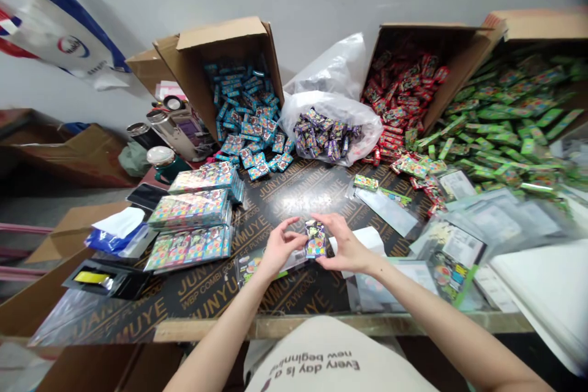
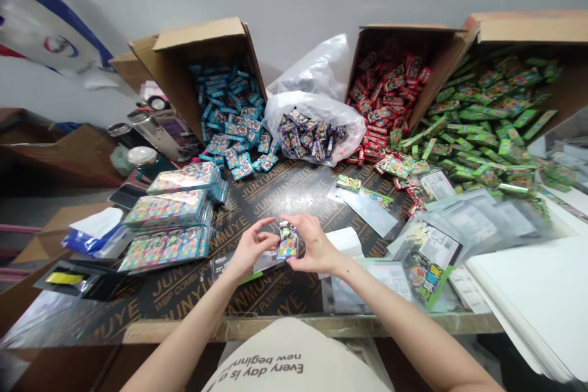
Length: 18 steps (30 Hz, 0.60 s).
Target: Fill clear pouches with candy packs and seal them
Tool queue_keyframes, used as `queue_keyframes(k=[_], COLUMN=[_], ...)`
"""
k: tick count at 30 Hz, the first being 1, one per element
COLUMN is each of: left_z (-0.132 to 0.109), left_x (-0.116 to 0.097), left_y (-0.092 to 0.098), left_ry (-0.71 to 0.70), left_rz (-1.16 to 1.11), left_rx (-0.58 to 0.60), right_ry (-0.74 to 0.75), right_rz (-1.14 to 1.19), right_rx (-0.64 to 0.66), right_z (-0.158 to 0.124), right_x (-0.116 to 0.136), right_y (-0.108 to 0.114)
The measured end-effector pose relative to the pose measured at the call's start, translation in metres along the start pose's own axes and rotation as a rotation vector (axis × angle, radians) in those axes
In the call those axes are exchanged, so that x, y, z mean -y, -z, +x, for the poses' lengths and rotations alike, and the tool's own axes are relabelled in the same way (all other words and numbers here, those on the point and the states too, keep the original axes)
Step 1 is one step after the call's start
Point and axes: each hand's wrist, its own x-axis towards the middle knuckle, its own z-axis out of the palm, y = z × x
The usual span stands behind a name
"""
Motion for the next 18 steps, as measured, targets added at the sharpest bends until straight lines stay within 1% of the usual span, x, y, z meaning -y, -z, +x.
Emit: queue_keyframes(k=[2,3,4,5,6,7,9,12,15,17,18], left_z=[-0.007,-0.010,-0.012,-0.014,-0.016,-0.017,-0.017,-0.016,-0.015,-0.014,-0.014], left_x=[0.010,0.016,0.022,0.028,0.032,0.035,0.035,0.026,0.017,0.015,0.014], left_y=[0.009,0.014,0.018,0.022,0.024,0.025,0.026,0.024,0.022,0.021,0.021], left_ry=[-0.161,-0.217,-0.247,-0.257,-0.262,-0.274,-0.331,-0.408,-0.441,-0.456,-0.458], left_rz=[0.403,0.607,0.781,0.908,0.984,1.017,1.011,0.960,0.941,0.925,0.910], left_rx=[0.042,0.065,0.083,0.089,0.083,0.068,0.039,0.022,0.087,0.131,0.131], right_ry=[-0.053,-0.069,-0.078,-0.082,-0.084,-0.087,-0.099,-0.077,-0.016,0.001,-0.006], right_rz=[-0.007,-0.015,-0.024,-0.034,-0.049,-0.070,-0.118,-0.105,0.032,0.105,0.114], right_rx=[-0.048,-0.064,-0.068,-0.062,-0.050,-0.036,-0.010,0.054,0.132,0.141,0.119], right_z=[-0.003,-0.005,-0.007,-0.010,-0.012,-0.014,-0.018,-0.020,-0.019,-0.018,-0.017], right_x=[-0.009,-0.013,-0.018,-0.021,-0.023,-0.025,-0.024,-0.020,-0.020,-0.023,-0.024], right_y=[0.000,0.000,0.000,0.000,0.000,-0.001,-0.002,-0.004,-0.004,-0.005,-0.006])
